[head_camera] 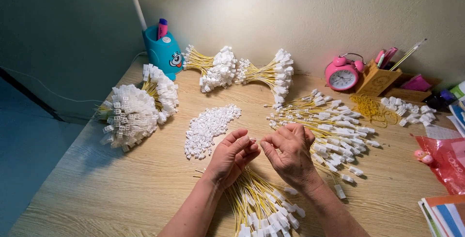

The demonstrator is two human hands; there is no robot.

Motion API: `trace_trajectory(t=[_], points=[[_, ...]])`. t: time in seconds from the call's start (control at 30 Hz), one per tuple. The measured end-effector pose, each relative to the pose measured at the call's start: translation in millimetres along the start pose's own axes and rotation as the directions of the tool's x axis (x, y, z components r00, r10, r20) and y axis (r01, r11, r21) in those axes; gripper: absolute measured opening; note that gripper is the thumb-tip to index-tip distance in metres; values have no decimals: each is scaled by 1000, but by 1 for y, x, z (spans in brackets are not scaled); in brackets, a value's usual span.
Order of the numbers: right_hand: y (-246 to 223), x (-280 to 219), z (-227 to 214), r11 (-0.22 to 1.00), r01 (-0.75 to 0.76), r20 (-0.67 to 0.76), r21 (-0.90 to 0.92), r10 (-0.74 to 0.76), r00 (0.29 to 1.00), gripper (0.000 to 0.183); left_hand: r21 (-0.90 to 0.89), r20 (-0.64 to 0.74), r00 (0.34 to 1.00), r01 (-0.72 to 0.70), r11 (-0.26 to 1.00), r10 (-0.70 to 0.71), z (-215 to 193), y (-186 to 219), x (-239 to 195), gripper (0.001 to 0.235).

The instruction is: The person assembles small white plastic components onto yellow wires by hand. They repeatedly pick up a component and a wire, insert the wire into the component, and place the finished assembly on the table.

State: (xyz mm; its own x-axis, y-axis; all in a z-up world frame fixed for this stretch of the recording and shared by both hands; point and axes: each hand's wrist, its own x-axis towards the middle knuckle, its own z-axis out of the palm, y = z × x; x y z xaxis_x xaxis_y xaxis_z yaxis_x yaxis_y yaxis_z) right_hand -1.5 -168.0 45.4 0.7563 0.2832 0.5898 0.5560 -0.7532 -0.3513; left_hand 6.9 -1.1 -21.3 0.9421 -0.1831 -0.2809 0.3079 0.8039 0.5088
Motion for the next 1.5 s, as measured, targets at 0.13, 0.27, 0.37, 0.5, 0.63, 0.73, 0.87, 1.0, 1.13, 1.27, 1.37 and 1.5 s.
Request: trace_trajectory(t=[0.13, 0.27, 0.37, 0.5, 0.63, 0.73, 0.87, 1.0, 1.13, 1.27, 1.37, 1.5], points=[[0, 0, 4, 1000, -10, -8, -22, 10, 1000, 10, -12, 10, 1000, 9, 1000, -9, 0, 0, 0, 25], [-1, 0, 5, 999, -20, 0, -34, 20, 1000, 10, -16, 13, 1000, 20, 1000, -20, 0, 0, 0, 24], [0, 1, 5, 999, -20, 8, -28, 20, 1000, 10, -29, 18, 999, 40, 999, -39, -2, -1, 1, 25], [2, 1, 6, 1000, -13, 5, -26, 13, 1000, 10, -33, 20, 999, 43, 999, -43, -1, -1, 1, 25], [2, 2, 5, 1000, -8, 13, -16, 8, 1000, 10, -33, 28, 998, 48, 998, -47, -1, -1, 0, 25], [1, 1, 4, 1000, -3, 17, -18, 3, 1000, 10, -24, 39, 998, 44, 999, -43, -3, -2, 1, 25], [1, 2, 1, 999, 2, 20, -46, -2, 1000, 11, 19, 62, 998, 12, 1000, -13, -4, -3, 1, 26], [-1, 4, -1, 998, 18, 37, -67, -16, 999, 10, 81, 75, 997, -34, 996, 28, -2, -5, 2, 26], [1, 3, 1, 994, 50, 21, -100, -48, 999, 10, 118, 68, 995, -81, 990, 73, -4, -8, 5, 26], [3, 3, 1, 993, 62, 7, -101, -61, 998, 11, 201, 52, 992, -124, 972, 115, 1, -10, 4, 25], [4, 2, 2, 988, 77, 4, -131, -77, 997, 11, 235, 41, 988, -152, 960, 146, 0, -13, 6, 24], [3, 1, 3, 984, 89, -7, -155, -91, 996, 11, 262, 30, 986, -164, 951, 162, -1, -17, 8, 24]])
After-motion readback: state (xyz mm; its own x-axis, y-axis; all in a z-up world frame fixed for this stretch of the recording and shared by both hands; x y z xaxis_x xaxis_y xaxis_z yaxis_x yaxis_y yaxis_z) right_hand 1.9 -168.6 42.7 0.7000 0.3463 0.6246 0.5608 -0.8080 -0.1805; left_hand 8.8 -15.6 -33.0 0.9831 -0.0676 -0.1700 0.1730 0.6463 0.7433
